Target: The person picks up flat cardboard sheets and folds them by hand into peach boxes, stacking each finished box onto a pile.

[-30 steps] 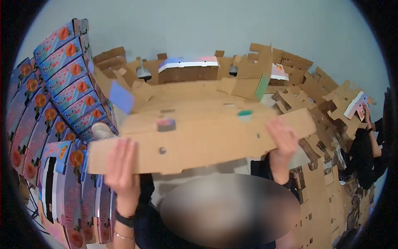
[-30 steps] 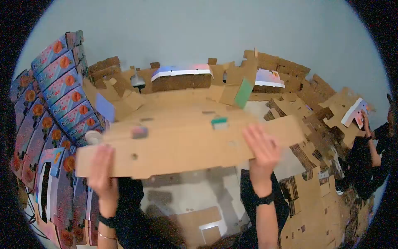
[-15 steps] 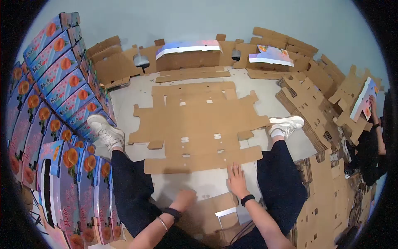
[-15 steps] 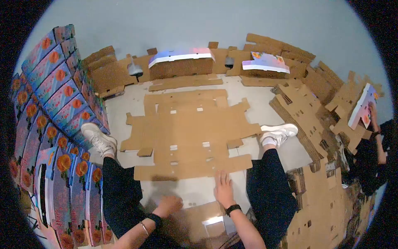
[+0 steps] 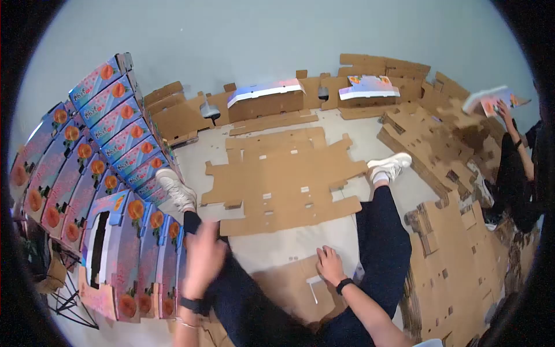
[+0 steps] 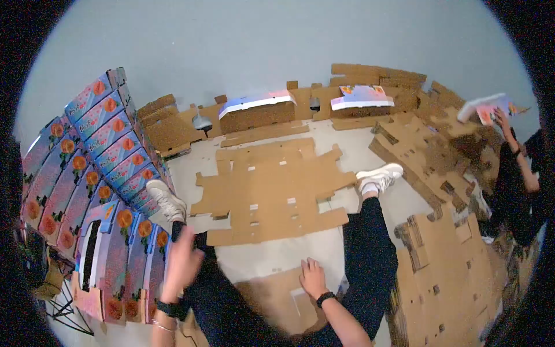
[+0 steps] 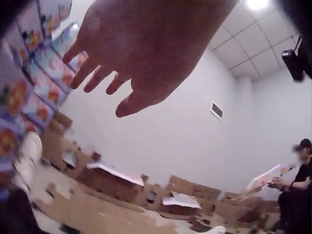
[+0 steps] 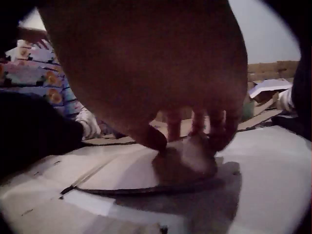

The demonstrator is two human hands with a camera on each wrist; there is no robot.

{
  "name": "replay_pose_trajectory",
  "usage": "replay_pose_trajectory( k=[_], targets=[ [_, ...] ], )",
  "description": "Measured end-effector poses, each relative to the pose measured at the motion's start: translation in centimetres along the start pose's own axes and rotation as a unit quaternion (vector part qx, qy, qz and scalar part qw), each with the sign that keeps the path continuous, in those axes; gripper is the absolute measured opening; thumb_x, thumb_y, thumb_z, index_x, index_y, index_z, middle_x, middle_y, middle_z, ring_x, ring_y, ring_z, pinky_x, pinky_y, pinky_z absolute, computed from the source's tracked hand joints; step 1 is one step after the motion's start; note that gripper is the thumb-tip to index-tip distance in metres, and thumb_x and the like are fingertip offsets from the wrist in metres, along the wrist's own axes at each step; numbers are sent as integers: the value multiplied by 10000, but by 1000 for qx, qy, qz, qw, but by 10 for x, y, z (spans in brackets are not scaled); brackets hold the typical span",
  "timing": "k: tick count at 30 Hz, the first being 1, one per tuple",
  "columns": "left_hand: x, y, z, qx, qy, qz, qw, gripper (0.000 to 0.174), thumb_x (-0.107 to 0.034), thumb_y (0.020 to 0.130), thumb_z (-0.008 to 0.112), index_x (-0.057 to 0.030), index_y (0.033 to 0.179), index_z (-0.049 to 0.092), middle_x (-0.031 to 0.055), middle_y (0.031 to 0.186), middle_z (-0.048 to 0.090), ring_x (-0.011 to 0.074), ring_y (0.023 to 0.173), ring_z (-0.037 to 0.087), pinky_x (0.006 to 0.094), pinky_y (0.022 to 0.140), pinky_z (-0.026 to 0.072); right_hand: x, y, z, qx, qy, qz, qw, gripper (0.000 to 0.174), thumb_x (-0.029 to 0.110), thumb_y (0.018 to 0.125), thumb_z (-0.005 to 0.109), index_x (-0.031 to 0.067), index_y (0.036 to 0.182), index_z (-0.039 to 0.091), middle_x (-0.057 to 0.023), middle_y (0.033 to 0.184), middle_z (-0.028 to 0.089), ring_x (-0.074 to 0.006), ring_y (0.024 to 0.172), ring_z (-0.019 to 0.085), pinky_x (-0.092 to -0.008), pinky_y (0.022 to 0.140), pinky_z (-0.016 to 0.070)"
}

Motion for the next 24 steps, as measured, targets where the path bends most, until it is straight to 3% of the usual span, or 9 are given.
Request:
replay_pose_trajectory(
  k=[1, 2, 5, 10, 11, 12, 15, 19, 24],
  targets=[
    [16, -7, -34, -104, 47, 27, 993, 588, -46, 804, 640, 17, 1351, 433, 249, 1275, 547, 391, 1156, 546, 425, 1021, 394, 5, 0, -5, 47, 17, 10, 999, 389, 204, 840, 571, 81, 1208, 551, -164, 1182, 512, -374, 1120, 485, -504, 900, 424],
    [18, -7, -79, -115, 33, -51, 992, 543, -45, 832, 625, 29, 1338, 443, 234, 1301, 542, 363, 1215, 515, 395, 1038, 383, 8, -1, -7, -43, -17, -22, 999, 281, 195, 817, 591, 72, 1070, 584, -130, 1017, 525, -335, 990, 520, -471, 814, 443],
    [85, -33, -179, -247, 185, 4, 951, 381, -94, 849, 608, -32, 1220, 551, 178, 1147, 616, 378, 1049, 574, 426, 897, 451, 6, 12, -15, -42, -5, -5, 999, 198, 189, 825, 585, 68, 982, 596, -134, 996, 548, -333, 907, 575, -464, 779, 460],
    [213, -118, -248, -247, 303, -242, 888, 395, -256, 935, 529, 39, 1197, 529, 297, 1200, 552, 455, 1053, 551, 474, 876, 445, 6, 11, 3, -78, 33, 42, 996, 137, 184, 840, 575, 66, 910, 583, -147, 932, 549, -344, 758, 610, -471, 709, 485],
    [266, -147, -236, -253, 297, -238, 890, 412, -284, 931, 538, 50, 1172, 548, 321, 1089, 593, 472, 1009, 568, 472, 859, 454, 5, 10, 4, -96, 43, 37, 994, 134, 182, 846, 570, 67, 914, 578, -153, 924, 544, -352, 732, 611, -476, 686, 491],
    [299, -165, -224, -140, 148, -338, 919, 431, -307, 984, 440, 85, 1131, 542, 296, 940, 615, 441, 933, 594, 476, 828, 441, 7, 8, 0, -95, 46, 40, 994, 134, 182, 846, 570, 67, 914, 578, -153, 924, 544, -352, 732, 611, -476, 686, 491],
    [227, -172, -202, -204, 134, -343, 907, 594, -447, 978, 431, 103, 828, 598, 254, 795, 618, 390, 761, 602, 465, 720, 436, 13, 6, -10, -63, 103, 72, 990, 130, 172, 842, 568, 71, 923, 569, -158, 922, 538, -363, 751, 607, -481, 672, 496],
    [248, -174, -203, -215, 160, -326, 907, 565, -422, 954, 508, 88, 718, 562, 212, 686, 566, 323, 654, 539, 440, 649, 409, 11, 1, -13, -62, 108, 59, 990, 210, 132, 802, 591, 77, 1002, 554, -155, 955, 519, -363, 845, 600, -482, 719, 490],
    [164, -169, -191, -280, 93, -251, 922, 533, -408, 931, 597, 53, 685, 496, 83, 621, 472, 162, 606, 406, 364, 566, 362, 25, -7, -26, -70, 87, 1, 994, 523, 84, 760, 620, 80, 1266, 488, -182, 1238, 439, -351, 1129, 490, -465, 928, 417]
  ],
)
Point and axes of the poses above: each hand's wrist, its own y-axis towards the middle knuckle, its own z-axis out of the palm, x = y × z, the point moved 2 cm from there along y, towards the middle knuckle
